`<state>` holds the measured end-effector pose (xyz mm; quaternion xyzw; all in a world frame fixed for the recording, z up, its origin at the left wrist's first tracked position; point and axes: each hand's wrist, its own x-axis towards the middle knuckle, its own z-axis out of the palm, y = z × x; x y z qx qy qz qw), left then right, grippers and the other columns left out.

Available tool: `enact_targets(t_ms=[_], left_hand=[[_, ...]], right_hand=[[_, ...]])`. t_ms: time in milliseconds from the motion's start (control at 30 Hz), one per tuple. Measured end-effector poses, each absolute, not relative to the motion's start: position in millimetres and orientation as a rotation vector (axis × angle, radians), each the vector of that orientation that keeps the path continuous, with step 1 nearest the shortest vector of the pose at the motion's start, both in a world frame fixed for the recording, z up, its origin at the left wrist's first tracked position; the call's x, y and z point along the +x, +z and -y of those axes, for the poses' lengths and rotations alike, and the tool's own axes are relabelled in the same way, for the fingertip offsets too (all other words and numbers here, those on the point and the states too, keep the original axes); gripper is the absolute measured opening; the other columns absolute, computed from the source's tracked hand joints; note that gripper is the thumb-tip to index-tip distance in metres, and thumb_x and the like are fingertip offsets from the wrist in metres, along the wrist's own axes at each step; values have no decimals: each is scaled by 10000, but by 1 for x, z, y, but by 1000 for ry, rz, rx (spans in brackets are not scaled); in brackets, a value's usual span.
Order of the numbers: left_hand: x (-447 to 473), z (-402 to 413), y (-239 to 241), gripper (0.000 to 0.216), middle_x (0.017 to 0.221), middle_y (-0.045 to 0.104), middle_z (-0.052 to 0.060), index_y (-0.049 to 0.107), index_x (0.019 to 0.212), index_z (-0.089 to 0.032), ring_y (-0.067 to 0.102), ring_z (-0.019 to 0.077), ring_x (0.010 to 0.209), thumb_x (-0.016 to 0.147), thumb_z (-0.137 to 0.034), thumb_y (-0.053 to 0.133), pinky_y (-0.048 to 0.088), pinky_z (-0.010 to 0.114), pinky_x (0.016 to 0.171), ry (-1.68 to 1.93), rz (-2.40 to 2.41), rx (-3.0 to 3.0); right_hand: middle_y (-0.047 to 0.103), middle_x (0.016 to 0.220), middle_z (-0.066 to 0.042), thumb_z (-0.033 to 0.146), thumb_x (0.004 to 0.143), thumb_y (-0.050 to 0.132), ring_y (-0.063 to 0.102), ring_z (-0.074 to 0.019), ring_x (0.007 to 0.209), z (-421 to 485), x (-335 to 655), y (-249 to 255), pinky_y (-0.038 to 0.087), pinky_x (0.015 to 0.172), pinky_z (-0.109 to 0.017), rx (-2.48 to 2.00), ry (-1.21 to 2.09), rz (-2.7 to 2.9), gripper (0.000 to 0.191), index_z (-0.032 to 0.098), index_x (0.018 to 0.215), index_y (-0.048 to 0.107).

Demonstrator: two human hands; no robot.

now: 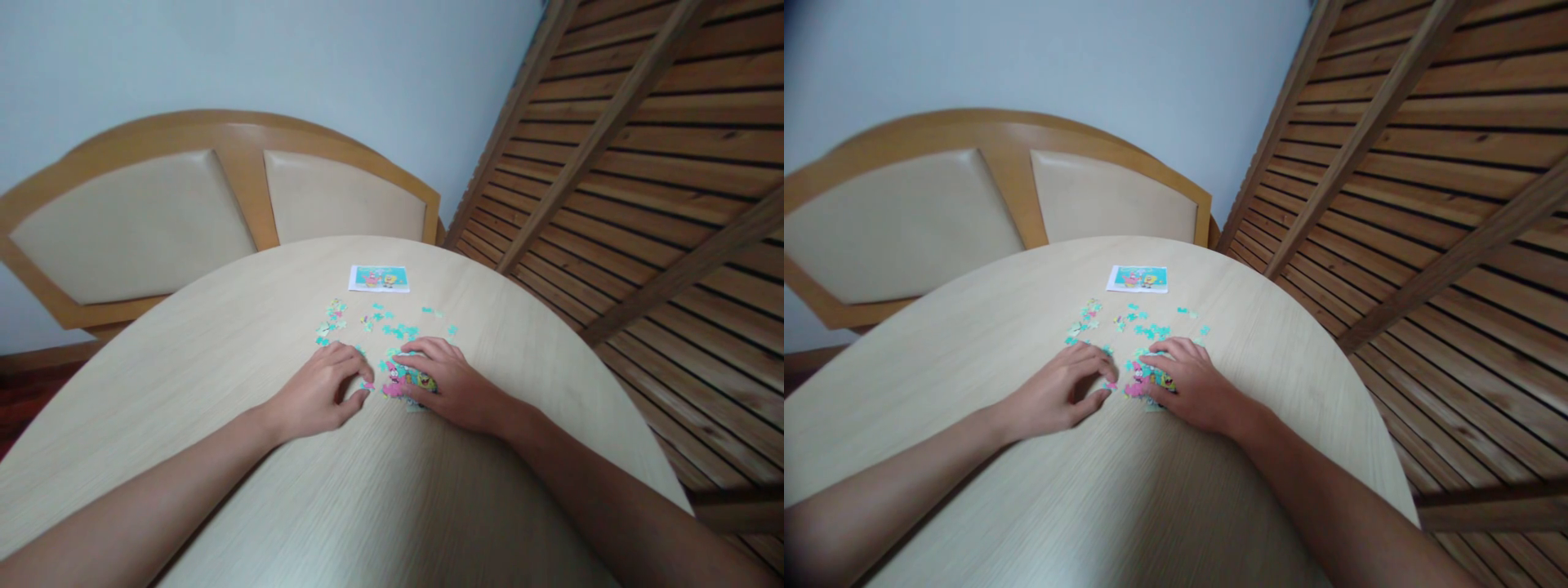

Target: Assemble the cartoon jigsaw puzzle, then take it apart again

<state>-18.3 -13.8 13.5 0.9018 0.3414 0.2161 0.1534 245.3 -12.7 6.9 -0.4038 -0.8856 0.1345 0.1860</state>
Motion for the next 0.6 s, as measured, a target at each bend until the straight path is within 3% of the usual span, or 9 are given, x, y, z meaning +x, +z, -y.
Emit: enact_targets(t_ms=[200, 600], left_hand=[[-16, 15, 14, 145, 1044, 656, 62, 642, 1020, -220, 576, 251, 1009, 894, -278, 598, 436, 420, 923, 632, -1015, 2591], [-14, 13, 9, 145, 906, 648, 42, 617, 923, -205, 584, 229, 913, 822, -153, 527, 446, 397, 869, 670, -1019, 2602]], right_hand=[[598, 1358, -100, 483, 978, 559, 473, -289, 1306, 13, 246, 7, 360, 1093, -495, -1154, 376, 2506, 425, 278, 1344, 627], [594, 1356, -109, 490, 982, 548, 474, -289, 1299, 13, 247, 5, 367, 1085, -490, -1146, 360, 2508, 425, 247, 1321, 631]])
